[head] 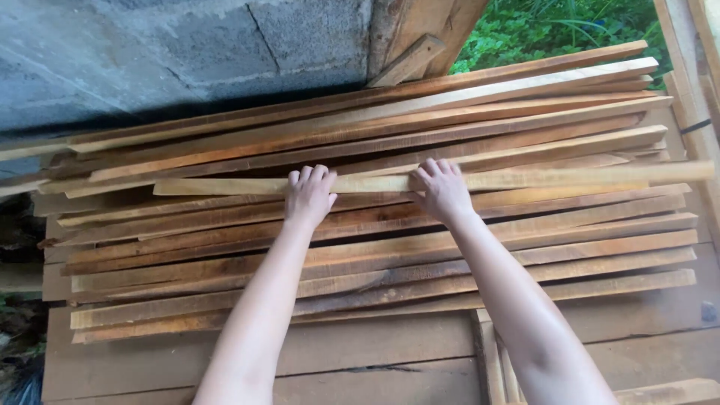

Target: Sorting and inspecting wooden strips at a workbench in a workshop environment.

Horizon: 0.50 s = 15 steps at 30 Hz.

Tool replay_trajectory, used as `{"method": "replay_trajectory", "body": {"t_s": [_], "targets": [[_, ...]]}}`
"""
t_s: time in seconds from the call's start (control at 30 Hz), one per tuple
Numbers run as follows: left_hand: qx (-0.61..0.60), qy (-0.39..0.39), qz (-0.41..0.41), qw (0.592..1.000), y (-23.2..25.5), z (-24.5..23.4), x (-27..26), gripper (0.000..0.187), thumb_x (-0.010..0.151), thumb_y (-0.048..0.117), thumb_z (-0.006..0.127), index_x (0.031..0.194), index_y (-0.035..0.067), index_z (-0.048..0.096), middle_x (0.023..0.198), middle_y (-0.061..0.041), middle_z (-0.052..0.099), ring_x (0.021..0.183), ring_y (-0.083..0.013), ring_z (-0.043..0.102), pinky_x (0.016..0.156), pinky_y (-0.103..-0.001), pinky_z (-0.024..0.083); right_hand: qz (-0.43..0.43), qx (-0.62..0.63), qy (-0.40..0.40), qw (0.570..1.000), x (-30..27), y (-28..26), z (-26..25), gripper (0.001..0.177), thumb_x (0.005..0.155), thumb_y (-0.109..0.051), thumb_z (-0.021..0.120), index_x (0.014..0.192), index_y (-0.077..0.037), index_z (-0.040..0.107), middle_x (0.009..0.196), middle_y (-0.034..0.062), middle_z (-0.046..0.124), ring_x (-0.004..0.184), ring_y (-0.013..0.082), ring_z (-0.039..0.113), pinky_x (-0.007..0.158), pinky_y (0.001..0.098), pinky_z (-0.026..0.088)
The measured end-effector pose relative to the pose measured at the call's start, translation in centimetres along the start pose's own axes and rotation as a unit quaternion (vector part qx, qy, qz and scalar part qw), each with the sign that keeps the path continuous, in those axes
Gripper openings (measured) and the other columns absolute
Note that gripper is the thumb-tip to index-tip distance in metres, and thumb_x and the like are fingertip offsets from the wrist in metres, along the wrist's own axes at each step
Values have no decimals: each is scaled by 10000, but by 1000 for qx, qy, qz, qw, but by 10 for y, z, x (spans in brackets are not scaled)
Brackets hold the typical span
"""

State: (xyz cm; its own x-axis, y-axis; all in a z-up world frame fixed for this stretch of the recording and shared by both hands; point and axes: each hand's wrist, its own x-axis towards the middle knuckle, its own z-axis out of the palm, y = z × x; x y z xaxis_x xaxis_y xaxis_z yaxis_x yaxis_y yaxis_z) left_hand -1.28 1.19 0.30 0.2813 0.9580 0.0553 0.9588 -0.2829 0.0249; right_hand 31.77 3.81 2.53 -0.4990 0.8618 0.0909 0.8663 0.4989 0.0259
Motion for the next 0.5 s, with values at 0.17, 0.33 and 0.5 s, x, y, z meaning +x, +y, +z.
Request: {"method": "replay_trajectory", "body": {"t_s": [0.17,0.33,0.5], "targets": [[-57,-65,3,996,10,-73,-68,459,766,432,810,1158,257,644,1177,64,587,1188,-194,542,1055,-460,358,-10,129,34,991,-60,-40,-48,459,799,-495,770,1159,-236,654,992,1,678,955,237,692,819,390,509],[25,-173,-36,984,49,-145,-135,576,738,572,775,1151,212,597,1204,-1,629,1228,-248,581,1185,-620,172,-51,211,-2,976,-96,-101,-105,503,794,-497,779,1188,-191,707,1193,133,734,1155,316,685,865,455,520],[-57,-186,30,980,83,-189,-177,571,780,370,815,1282,178,626,1218,-24,724,1151,-275,700,995,-477,491,-101,265,-7,959,-117,-163,-172,509,773,-575,780,1143,-233,704,958,9,717,933,284,712,821,411,539]]}}
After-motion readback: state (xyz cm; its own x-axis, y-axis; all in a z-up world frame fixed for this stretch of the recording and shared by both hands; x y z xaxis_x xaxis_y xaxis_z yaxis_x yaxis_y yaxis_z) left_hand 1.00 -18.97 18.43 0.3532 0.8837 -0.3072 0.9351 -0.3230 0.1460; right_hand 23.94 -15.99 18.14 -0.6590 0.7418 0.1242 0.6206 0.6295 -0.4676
